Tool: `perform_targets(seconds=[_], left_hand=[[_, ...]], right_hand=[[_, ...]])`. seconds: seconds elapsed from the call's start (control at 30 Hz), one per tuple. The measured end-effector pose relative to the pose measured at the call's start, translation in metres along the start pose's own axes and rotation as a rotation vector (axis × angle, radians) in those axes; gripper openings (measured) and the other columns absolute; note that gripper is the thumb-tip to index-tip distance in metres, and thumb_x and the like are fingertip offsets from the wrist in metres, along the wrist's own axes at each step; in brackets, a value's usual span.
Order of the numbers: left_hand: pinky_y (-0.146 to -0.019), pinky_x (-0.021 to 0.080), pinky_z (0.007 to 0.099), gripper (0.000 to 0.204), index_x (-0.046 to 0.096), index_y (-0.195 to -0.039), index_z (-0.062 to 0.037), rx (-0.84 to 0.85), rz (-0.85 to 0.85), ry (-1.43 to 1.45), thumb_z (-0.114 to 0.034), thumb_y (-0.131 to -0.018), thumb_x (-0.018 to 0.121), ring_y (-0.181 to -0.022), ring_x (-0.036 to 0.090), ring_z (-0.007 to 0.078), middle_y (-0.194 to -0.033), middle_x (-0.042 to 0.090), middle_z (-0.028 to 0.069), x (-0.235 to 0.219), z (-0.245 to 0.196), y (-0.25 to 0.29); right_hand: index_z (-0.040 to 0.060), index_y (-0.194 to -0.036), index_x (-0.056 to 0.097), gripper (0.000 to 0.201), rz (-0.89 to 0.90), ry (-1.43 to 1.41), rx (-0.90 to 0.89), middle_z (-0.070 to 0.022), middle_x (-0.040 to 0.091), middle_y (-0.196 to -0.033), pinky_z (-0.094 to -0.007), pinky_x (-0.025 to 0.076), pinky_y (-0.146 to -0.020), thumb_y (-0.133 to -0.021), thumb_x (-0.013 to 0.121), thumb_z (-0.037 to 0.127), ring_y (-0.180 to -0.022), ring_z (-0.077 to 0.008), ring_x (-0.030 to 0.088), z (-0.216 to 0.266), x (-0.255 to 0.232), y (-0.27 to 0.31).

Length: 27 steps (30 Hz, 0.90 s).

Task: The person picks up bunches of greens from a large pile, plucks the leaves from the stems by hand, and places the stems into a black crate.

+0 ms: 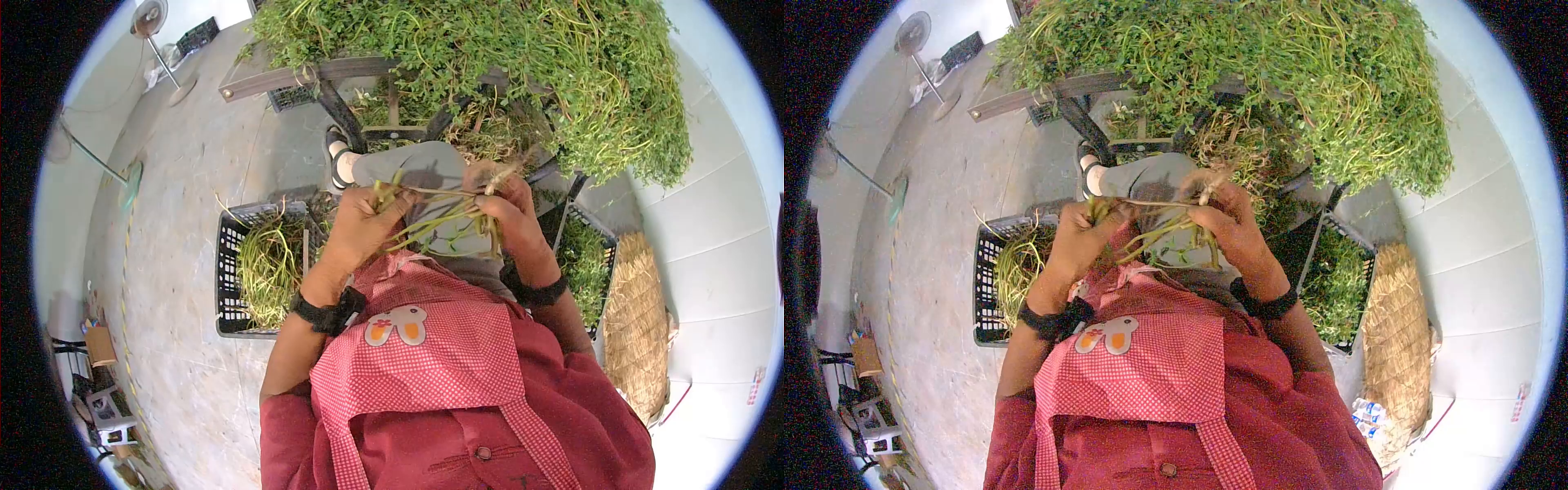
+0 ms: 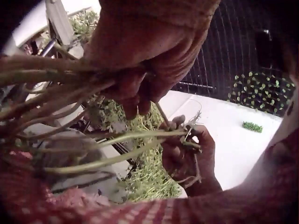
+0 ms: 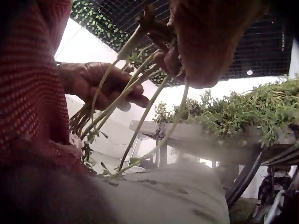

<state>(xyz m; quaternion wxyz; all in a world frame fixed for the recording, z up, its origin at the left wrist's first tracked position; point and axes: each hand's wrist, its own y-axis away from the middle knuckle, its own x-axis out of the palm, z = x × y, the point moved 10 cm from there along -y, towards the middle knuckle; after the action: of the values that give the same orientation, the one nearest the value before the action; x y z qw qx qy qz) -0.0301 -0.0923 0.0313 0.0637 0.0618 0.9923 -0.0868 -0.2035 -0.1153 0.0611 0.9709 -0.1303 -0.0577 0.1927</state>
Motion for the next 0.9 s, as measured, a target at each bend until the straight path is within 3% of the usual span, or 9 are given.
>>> perform_targets(seconds=[0.33,0.4,0.5,0.6,0.67,0.7,0.77,0.83,0.9], left_hand=[[-0.059,0.042,0.0287,0.012,0.063,-0.091,-0.0001,0.135,0.21,-0.161,-0.008,-0.085,0.057,-0.065,0.048,0.0103,-0.072,0.056,0.0041,0.04,0.001,-0.003],[-0.059,0.043,0.0323,0.009,0.055,-0.076,0.0048,0.298,0.021,-0.179,0.0,-0.071,0.06,-0.061,0.051,0.0235,-0.069,0.052,0.0133,0.023,-0.027,-0.001],[-0.062,0.044,0.0363,0.01,0.056,-0.076,0.0045,0.254,0.082,-0.312,-0.001,-0.069,0.061,-0.065,0.051,0.0357,-0.073,0.055,0.0185,0.025,-0.02,-0.002],[-0.062,0.045,0.0375,0.012,0.058,-0.076,0.0036,0.267,-0.076,-0.402,-0.004,-0.068,0.063,-0.065,0.051,0.0378,-0.074,0.056,0.0214,0.017,-0.033,0.003],[-0.061,0.045,0.0373,0.013,0.059,-0.077,0.003,0.192,-0.116,-0.448,-0.006,-0.07,0.064,-0.065,0.051,0.0386,-0.075,0.057,0.0222,0.014,-0.026,0.002],[-0.061,0.045,0.0372,0.014,0.06,-0.079,0.0024,0.123,-0.151,-0.494,-0.009,-0.072,0.065,-0.064,0.051,0.0394,-0.075,0.058,0.023,0.01,-0.019,0.0],[-0.06,0.045,0.0358,0.015,0.061,-0.081,0.0018,0.044,-0.171,-0.44,-0.011,-0.075,0.064,-0.062,0.051,0.037,-0.073,0.058,0.0217,-0.009,0.009,-0.011],[-0.059,0.045,0.0344,0.016,0.061,-0.083,0.0011,-0.036,-0.162,-0.389,-0.013,-0.078,0.063,-0.059,0.052,0.0345,-0.07,0.058,0.0205,-0.017,0.031,-0.011],[-0.053,0.041,0.028,0.015,0.062,-0.087,0.0008,-0.107,-0.133,-0.222,-0.014,-0.087,0.058,-0.058,0.047,0.0084,-0.065,0.058,0.0055,-0.017,0.042,-0.011]], right_hand=[[0.0018,-0.097,0.057,0.023,0.092,0.026,0.068,-0.0015,0.057,-0.087,-0.024,0.043,-0.074,-0.076,0.058,0.013,-0.082,-0.0096,0.053,0.001,0.016,0.006],[0.0018,-0.097,0.057,0.021,0.03,0.105,0.052,-0.0011,0.057,-0.086,-0.024,0.044,-0.072,-0.078,0.057,0.011,-0.081,-0.0093,0.054,0.003,0.011,0.006],[0.0011,-0.096,0.059,0.018,0.065,0.095,0.194,-0.0004,0.058,-0.085,-0.0233,0.044,-0.07,-0.081,0.057,0.01,-0.079,-0.008,0.053,-0.016,0.011,0.009],[0.0027,-0.093,0.06,0.016,0.034,0.368,0.116,-0.0026,0.059,-0.081,-0.0237,0.045,-0.067,-0.08,0.06,0.011,-0.074,-0.0116,0.057,-0.014,0.014,0.006],[0.0037,-0.09,0.06,0.014,0.132,0.719,-0.329,-0.0075,0.059,-0.08,-0.0258,0.045,-0.064,-0.077,0.064,0.01,-0.072,-0.0186,0.059,0.027,0.052,0.016],[0.0037,-0.09,0.06,0.014,0.13,0.717,-0.328,-0.0075,0.059,-0.08,-0.0258,0.045,-0.064,-0.077,0.064,0.01,-0.072,-0.0186,0.059,0.036,0.057,0.02],[0.0044,-0.086,0.06,0.013,0.397,0.671,-0.327,-0.0111,0.058,-0.078,-0.0283,0.046,-0.062,-0.075,0.066,0.009,-0.072,-0.025,0.06,0.055,0.092,0.033],[0.0042,-0.085,0.06,0.011,0.341,0.552,-0.233,-0.0097,0.06,-0.081,-0.0276,0.046,-0.062,-0.076,0.065,0.008,-0.072,-0.0196,0.061,0.055,0.089,0.032],[0.0037,-0.087,0.061,0.009,0.194,0.327,-0.088,-0.0076,0.062,-0.082,-0.026,0.047,-0.062,-0.079,0.063,0.009,-0.07,-0.0133,0.06,0.029,0.063,0.014]])
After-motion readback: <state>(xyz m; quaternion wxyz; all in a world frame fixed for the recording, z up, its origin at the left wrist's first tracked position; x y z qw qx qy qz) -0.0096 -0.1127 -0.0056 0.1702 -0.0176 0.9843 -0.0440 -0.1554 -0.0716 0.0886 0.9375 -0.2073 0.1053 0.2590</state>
